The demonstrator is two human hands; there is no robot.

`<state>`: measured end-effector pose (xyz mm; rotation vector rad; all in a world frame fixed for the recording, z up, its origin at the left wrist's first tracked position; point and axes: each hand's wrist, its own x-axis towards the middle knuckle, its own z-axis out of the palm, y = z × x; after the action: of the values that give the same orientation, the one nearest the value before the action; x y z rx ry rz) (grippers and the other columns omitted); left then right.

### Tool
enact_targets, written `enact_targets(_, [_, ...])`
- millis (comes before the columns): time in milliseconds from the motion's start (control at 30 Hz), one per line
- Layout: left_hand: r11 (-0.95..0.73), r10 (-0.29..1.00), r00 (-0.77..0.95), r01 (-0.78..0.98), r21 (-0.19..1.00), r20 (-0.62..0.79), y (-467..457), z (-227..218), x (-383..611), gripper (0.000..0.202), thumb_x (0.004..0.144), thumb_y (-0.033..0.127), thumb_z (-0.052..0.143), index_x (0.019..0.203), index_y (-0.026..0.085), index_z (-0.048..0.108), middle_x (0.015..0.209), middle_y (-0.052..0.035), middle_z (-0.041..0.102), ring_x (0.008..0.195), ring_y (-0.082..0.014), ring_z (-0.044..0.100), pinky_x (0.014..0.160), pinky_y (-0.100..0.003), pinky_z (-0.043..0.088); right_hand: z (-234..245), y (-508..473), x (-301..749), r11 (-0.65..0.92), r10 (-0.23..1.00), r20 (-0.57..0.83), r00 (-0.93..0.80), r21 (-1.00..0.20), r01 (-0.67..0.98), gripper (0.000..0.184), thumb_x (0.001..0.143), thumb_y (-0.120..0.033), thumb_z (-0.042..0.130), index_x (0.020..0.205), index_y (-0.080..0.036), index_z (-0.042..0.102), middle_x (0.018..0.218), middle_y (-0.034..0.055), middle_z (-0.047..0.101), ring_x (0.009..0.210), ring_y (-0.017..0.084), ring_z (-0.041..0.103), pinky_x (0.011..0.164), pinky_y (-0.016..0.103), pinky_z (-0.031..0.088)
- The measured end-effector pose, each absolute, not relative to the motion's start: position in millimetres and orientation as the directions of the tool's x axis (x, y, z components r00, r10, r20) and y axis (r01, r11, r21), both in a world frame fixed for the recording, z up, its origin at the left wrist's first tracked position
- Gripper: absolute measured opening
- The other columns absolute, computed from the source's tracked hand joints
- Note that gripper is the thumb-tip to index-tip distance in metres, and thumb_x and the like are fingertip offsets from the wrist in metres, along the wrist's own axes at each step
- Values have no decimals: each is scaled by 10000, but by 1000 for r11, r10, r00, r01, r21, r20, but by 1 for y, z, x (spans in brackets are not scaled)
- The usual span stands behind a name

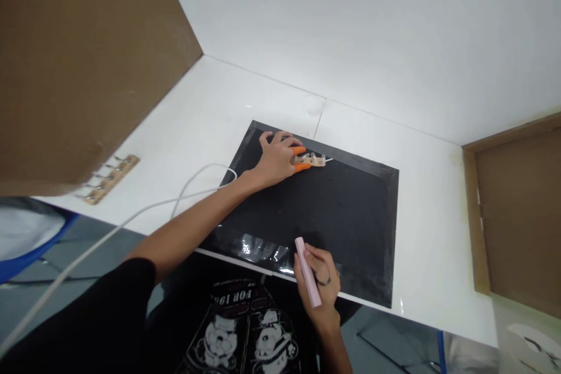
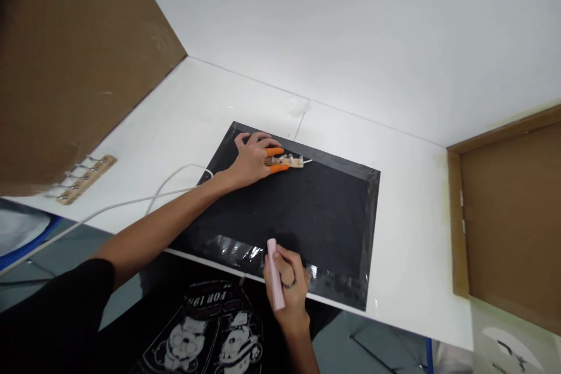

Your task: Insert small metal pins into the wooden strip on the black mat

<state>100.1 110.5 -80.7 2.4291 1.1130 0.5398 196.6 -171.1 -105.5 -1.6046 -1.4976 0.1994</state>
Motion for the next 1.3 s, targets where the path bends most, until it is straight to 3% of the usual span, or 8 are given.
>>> enact_targets(167, [-608, 769, 615, 614, 504, 178, 102, -65, 87, 549, 818, 498, 812, 1273, 220, 682, 1350, -126, 650, 1326, -391, 456, 1069, -584, 192, -107, -170, 194, 123, 863, 432, 260, -680, 723, 283, 915, -142, 681, 1177, -222, 611, 1056, 66, 691, 855, 188, 726, 748, 346, 616])
enact_targets(300, [-535, 830, 538, 691, 487, 148, 99, -61, 69, 750, 748, 617, 832, 1343, 205, 635, 1424, -153, 586, 1364, -418, 403, 1071, -581, 210, -103, -170, 201, 119, 873, 416, 255, -688, 716, 284, 932, -145, 664, 1202, -217, 615, 1101, 74, 669, 891, 178, 708, 758, 318, 603])
enact_targets(400, [-480, 861, 501, 739, 473, 91, 99, -70, 57, 628, 776, 565, 830, 1273, 210, 684, 1451, -164, 567, 1393, -428, 365, 1074, -611, 207, -97, -166, 216, 93, 867, 437, 241, -616, 782, 229, 966, -154, 614, 1190, -198, 617, 1125, 85, 612, 852, 137, 673, 691, 242, 569])
enact_targets(500, [-483, 860, 500, 734, 477, 102, 102, -80, 53, 390, 850, 448, 793, 1175, 239, 738, 1447, -138, 584, 1396, -403, 375, 1073, -618, 213, -94, -156, 241, 41, 856, 476, 201, -451, 892, 157, 974, -186, 607, 1127, -200, 641, 984, 44, 556, 724, 106, 594, 588, 205, 489])
enact_targets(633, [-504, 849, 510, 707, 497, 136, 106, -87, 55, 214, 873, 403, 775, 1034, 262, 785, 1396, -103, 627, 1381, -380, 401, 1064, -613, 216, -100, -129, 286, 90, 901, 433, 32, -257, 962, 324, 1003, -152, 463, 1188, -275, 698, 825, 6, 554, 580, 92, 475, 481, 199, 333])
enact_targets(833, [-527, 838, 507, 657, 539, 202, 101, -92, 53, 94, 870, 339, 764, 920, 261, 779, 1332, -74, 679, 1362, -361, 439, 1057, -613, 199, -112, -92, 326, 187, 907, 401, -130, -107, 976, 327, 1001, -145, 509, 1206, -302, 710, 897, 25, 671, 725, 122, 597, 602, 201, 432])
enact_targets(1067, [-490, 862, 473, 679, 548, 185, 100, -94, 55, 174, 835, 370, 789, 952, 243, 771, 1395, -103, 645, 1391, -384, 415, 1058, -638, 213, -107, -93, 315, 191, 916, 384, -117, -161, 968, 405, 953, -68, 475, 1228, -274, 689, 1116, 49, 703, 954, 156, 670, 757, 240, 528])
enact_targets(1300, [-518, 852, 458, 667, 536, 254, 92, -89, 49, 84, 833, 325, 760, 884, 259, 770, 1342, -63, 690, 1386, -368, 443, 1067, -626, 213, -110, -137, 293, -87, 776, 542, 324, -417, 905, 213, 971, -161, 594, 1170, -188, 664, 1082, 90, 668, 890, 158, 665, 750, 280, 569])
